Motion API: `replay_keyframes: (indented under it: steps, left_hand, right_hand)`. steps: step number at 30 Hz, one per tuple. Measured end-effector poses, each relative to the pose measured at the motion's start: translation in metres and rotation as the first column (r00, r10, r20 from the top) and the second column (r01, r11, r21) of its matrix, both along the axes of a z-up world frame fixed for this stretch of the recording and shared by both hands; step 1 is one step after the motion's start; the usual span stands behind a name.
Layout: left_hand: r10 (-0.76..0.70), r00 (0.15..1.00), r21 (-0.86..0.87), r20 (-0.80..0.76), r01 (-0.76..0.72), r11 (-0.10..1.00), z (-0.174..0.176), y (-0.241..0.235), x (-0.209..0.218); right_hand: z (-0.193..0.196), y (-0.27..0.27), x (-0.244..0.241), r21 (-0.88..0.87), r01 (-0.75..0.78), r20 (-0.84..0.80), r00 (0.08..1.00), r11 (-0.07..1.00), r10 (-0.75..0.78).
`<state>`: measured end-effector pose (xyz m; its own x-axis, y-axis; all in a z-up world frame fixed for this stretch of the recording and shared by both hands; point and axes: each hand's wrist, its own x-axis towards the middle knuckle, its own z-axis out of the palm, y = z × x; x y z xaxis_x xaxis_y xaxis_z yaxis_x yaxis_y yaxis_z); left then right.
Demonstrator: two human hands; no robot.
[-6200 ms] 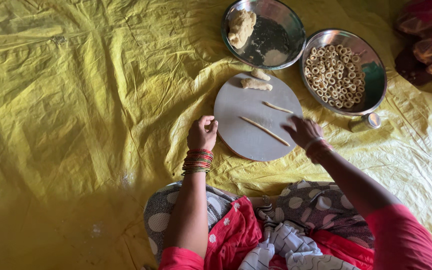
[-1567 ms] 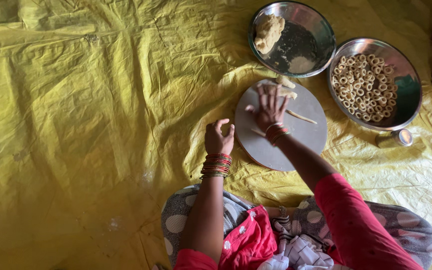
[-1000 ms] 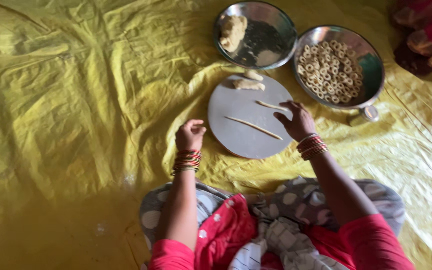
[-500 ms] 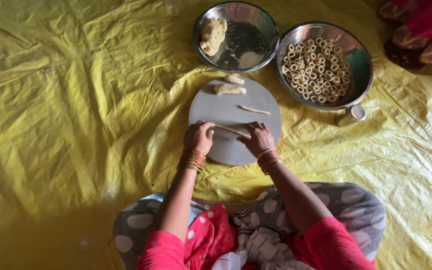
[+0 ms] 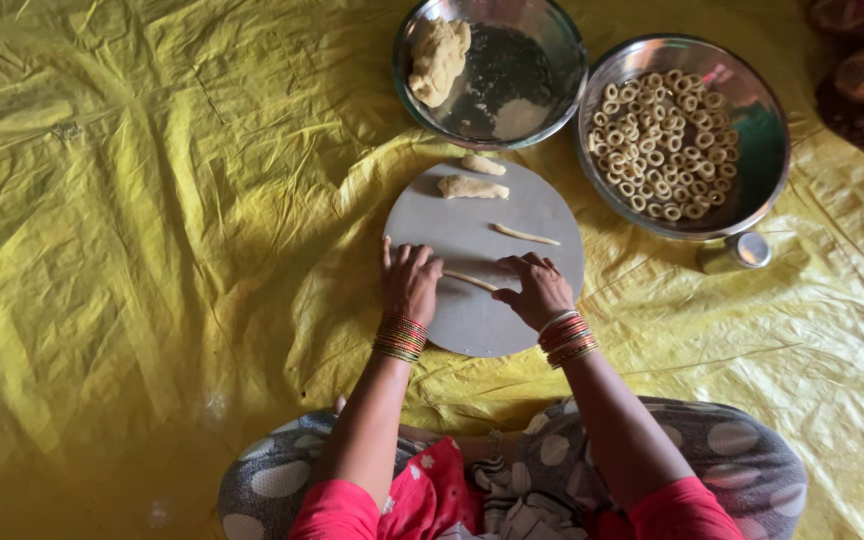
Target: The person sits on a yellow tarp and shapes dough into small rings. They roll small pieces of dough into thin strips, then join the ends to form rings, placing the finished pieces into a metal bowl.
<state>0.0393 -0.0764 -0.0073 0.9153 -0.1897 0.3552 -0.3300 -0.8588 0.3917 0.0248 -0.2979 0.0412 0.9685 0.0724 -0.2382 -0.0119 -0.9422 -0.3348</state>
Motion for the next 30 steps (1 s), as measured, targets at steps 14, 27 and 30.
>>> replay_keyframes:
  steps: [14, 27, 30]
  left_hand:
    - [-0.677, 0.641, -0.932, -0.361, -0.259, 0.252, 0.025, 0.023, 0.009]
    - [-0.569, 0.732, -0.924, -0.376, -0.344, 0.168, 0.063, 0.011, -0.003]
    - [-0.487, 0.803, -0.939, -0.344, -0.289, 0.187, 0.066, 0.013, -0.003]
  right_hand:
    - [-0.019, -0.007, 0.004, 0.329, -0.169, -0.075, 0.976, 0.929, 0.204]
    - [-0.025, 0.023, -0.004, 0.900, -0.006, -0.093, 0.974, 0.435, 0.207]
    - [-0.032, 0.021, -0.004, 0.925, 0.126, -0.190, 0.970, 0.359, 0.150]
